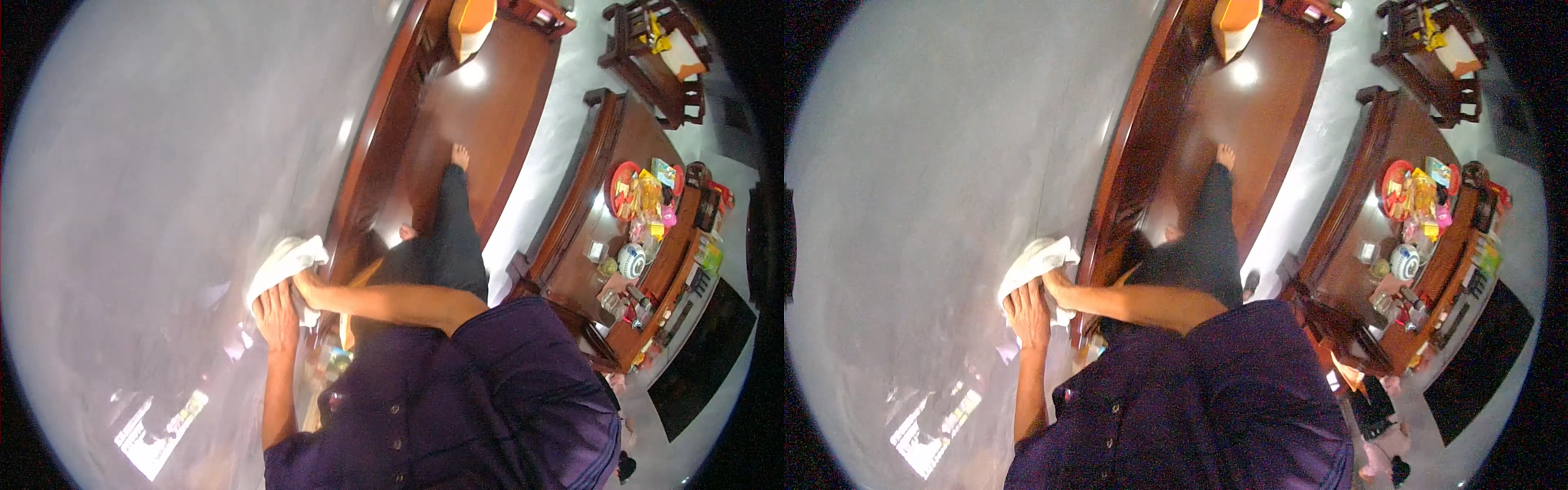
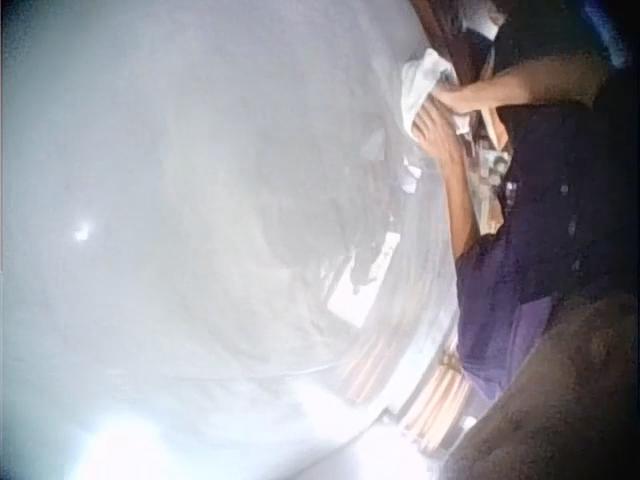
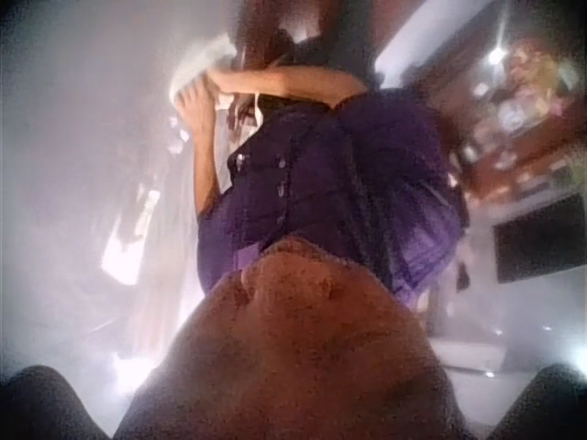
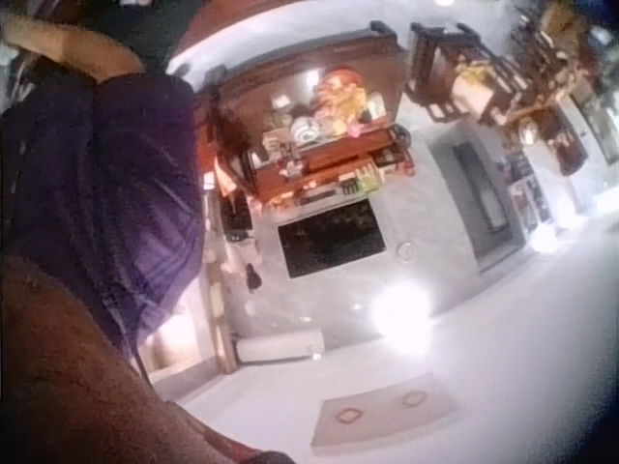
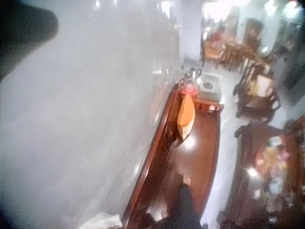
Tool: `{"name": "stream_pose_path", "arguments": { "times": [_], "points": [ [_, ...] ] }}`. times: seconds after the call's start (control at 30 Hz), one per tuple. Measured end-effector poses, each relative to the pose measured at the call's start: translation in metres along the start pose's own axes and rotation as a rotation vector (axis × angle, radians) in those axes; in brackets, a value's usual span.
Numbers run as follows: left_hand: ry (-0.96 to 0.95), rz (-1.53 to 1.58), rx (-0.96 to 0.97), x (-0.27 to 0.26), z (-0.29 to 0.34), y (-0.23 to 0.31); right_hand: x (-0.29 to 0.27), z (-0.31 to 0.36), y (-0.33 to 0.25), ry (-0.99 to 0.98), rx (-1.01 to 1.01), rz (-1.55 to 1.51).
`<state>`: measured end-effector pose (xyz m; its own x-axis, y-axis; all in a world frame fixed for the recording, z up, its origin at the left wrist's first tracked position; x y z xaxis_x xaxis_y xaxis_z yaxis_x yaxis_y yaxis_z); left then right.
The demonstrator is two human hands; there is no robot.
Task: The person unfolds a cloth and wipes down the wall tiles with it.
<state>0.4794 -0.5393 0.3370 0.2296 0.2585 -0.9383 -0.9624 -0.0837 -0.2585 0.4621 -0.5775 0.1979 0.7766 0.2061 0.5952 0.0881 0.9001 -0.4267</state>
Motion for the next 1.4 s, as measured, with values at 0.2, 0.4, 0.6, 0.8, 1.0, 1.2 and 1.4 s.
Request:
{"name": "stream_pose_path", "arguments": {
  "times": [0.2, 0.4, 0.6, 0.8, 1.0, 1.2, 1.4],
  "points": [
    [0.287, 0.094, 0.026, -0.045, -0.115, 0.042, -0.059, -0.032, -0.107, 0.192, -0.288, 0.479],
    [0.484, 0.058, 0.248, -0.121, -0.310, 0.117, -0.160, -0.089, -0.354, 0.362, -0.775, 0.156],
    [0.653, -0.053, 0.294, -0.213, -0.458, 0.135, -0.187, -0.100, -0.551, 0.224, -0.859, 0.156],
    [0.657, -0.054, 0.262, -0.247, -0.523, 0.166, -0.224, -0.117, -0.605, 0.474, -0.750, 0.166],
    [0.196, -0.021, 0.100, -0.126, -0.397, 0.124, -0.178, -0.098, -0.421, 0.308, -0.679, 0.677],
    [0.682, 0.095, -0.264, -0.182, -0.301, 0.090, -0.088, -0.025, -0.479, 0.121, -1.246, 0.867],
    [0.977, 0.034, -0.348, -0.326, -0.336, 0.063, -0.003, 0.084, -0.649, 0.624, -2.043, 0.909]
  ]
}}
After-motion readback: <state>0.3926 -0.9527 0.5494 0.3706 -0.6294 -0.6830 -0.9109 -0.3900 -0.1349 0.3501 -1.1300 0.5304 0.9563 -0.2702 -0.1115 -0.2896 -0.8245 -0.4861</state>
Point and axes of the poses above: each hand's wrist, its own z-axis away from the middle knuckle, its own x-axis out of the palm, y = z × x, the point moved 3 cm from there along -z, towards the middle knuckle, and after that the axes turned 10 degrees about z, right-handed, at the moved point
